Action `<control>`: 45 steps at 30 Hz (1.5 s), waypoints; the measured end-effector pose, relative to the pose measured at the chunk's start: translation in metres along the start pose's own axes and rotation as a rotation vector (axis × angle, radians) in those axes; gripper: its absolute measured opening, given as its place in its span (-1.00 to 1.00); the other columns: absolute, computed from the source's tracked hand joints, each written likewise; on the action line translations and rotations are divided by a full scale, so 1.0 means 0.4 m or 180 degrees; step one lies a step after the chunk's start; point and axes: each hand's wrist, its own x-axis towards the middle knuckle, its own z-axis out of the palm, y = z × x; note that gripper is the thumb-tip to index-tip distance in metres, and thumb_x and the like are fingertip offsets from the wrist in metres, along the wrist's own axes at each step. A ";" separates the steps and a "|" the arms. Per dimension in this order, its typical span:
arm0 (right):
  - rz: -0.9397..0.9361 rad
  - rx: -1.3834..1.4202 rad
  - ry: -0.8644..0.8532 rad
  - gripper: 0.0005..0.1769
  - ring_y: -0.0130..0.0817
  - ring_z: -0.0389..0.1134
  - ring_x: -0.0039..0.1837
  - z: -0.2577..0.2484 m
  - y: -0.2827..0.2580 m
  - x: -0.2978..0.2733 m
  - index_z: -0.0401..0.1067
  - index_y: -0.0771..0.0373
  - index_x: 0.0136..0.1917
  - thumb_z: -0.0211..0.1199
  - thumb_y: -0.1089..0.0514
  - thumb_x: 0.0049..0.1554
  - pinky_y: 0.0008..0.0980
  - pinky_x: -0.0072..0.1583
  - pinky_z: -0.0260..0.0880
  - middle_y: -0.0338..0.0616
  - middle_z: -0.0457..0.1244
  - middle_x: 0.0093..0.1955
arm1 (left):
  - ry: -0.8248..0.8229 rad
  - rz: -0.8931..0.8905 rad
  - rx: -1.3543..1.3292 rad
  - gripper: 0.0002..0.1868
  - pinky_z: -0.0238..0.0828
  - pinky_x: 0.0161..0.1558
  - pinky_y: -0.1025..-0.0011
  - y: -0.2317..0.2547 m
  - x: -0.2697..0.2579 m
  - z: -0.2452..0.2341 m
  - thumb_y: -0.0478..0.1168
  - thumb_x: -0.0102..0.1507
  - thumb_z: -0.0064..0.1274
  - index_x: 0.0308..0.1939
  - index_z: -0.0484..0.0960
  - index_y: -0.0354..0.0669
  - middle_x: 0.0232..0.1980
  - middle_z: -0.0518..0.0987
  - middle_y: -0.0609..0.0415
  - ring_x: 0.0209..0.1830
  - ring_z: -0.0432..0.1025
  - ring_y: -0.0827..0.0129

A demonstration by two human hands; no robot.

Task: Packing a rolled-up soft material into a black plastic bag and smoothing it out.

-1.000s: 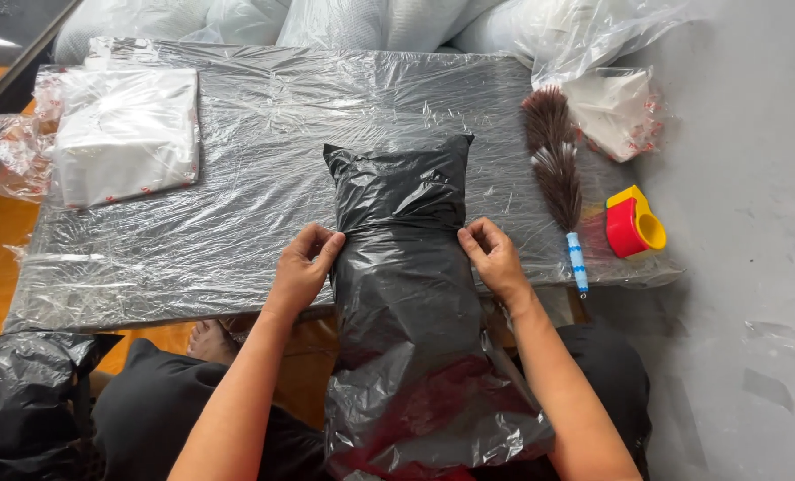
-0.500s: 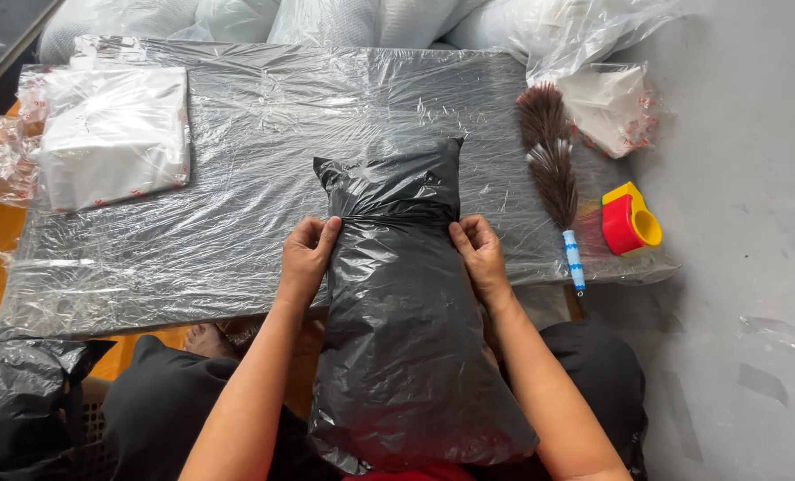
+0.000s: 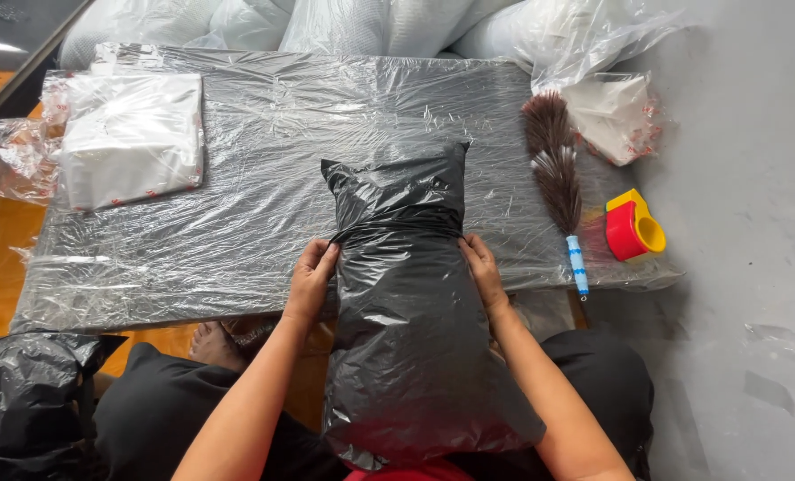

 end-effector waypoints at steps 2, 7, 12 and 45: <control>-0.0040 -0.0102 -0.0047 -0.83 -0.54 0.12 -0.10 -0.036 0.096 0.042 0.40 0.18 -0.09 0.11 0.15 0.36 -0.53 0.03 0.17 -0.33 0.11 -0.26 | 0.0071 0.0016 -0.0073 -0.83 0.28 -0.26 0.59 0.023 -0.002 0.017 -0.07 0.43 0.05 -0.17 0.59 -0.04 -0.41 0.46 0.28 -0.36 0.30 0.60; 0.0386 0.0214 0.0009 -0.81 -0.56 0.27 -0.29 -0.078 0.189 0.098 0.45 0.11 -0.04 0.16 0.02 0.36 -0.57 -0.20 0.29 -0.28 0.24 -0.38 | 0.0155 -0.0218 -0.0548 -0.76 0.37 -0.32 0.64 0.040 0.023 0.035 -0.03 0.47 -0.02 -0.21 0.51 -0.04 -0.46 0.50 0.26 -0.45 0.36 0.63; 0.0897 0.0776 0.0130 -0.88 -0.52 0.40 -0.02 -0.040 0.073 0.072 0.43 0.18 0.11 0.20 0.19 0.29 -0.51 -0.01 0.41 -0.25 0.38 -0.08 | 0.0238 -0.0320 -0.0877 -0.76 0.40 -0.40 0.66 -0.009 0.084 -0.003 -0.02 0.45 0.01 -0.23 0.50 -0.02 -0.46 0.55 0.25 -0.51 0.41 0.63; 0.1610 0.1809 0.0059 -0.75 -0.13 0.52 -0.18 0.105 -0.134 0.065 0.42 0.07 -0.21 0.11 0.06 0.31 0.00 -0.03 0.60 -0.08 0.43 -0.25 | 0.0817 -0.1162 -0.1739 -0.66 0.71 -0.32 0.23 0.162 0.028 0.099 0.09 0.40 -0.01 -0.26 0.46 -0.07 -0.45 0.57 0.06 -0.55 0.52 0.34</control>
